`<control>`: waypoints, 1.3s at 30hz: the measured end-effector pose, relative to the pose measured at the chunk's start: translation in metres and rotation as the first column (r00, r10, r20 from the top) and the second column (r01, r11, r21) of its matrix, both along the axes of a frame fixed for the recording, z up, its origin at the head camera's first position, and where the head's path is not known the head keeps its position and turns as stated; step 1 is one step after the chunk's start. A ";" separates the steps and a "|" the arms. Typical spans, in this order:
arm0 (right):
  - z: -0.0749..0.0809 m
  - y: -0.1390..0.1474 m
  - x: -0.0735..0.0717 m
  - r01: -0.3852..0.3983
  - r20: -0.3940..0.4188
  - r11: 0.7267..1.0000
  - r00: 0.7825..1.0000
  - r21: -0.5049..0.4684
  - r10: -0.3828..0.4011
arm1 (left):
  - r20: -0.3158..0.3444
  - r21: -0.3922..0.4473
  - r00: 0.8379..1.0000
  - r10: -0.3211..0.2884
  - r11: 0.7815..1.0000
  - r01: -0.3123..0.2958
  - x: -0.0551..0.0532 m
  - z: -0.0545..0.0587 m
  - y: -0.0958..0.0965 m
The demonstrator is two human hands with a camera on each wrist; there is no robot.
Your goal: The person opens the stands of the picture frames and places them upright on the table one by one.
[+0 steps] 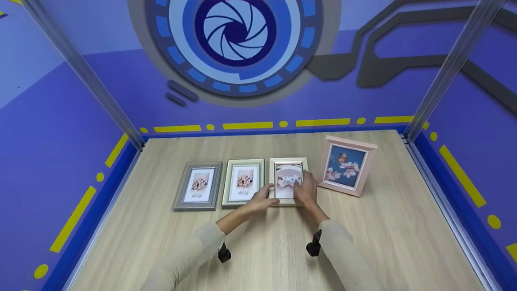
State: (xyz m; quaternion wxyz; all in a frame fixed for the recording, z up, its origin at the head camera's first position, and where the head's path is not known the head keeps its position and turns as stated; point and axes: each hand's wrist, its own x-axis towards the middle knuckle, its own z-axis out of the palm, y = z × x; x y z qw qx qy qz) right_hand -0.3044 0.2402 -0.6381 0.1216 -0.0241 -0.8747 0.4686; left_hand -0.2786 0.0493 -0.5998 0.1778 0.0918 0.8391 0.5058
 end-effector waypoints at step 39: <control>0.041 -0.003 0.004 0.227 0.331 0.950 0.932 -0.214 -0.148 | 0.119 0.284 0.993 -0.022 0.959 -0.013 0.004 -0.001 0.006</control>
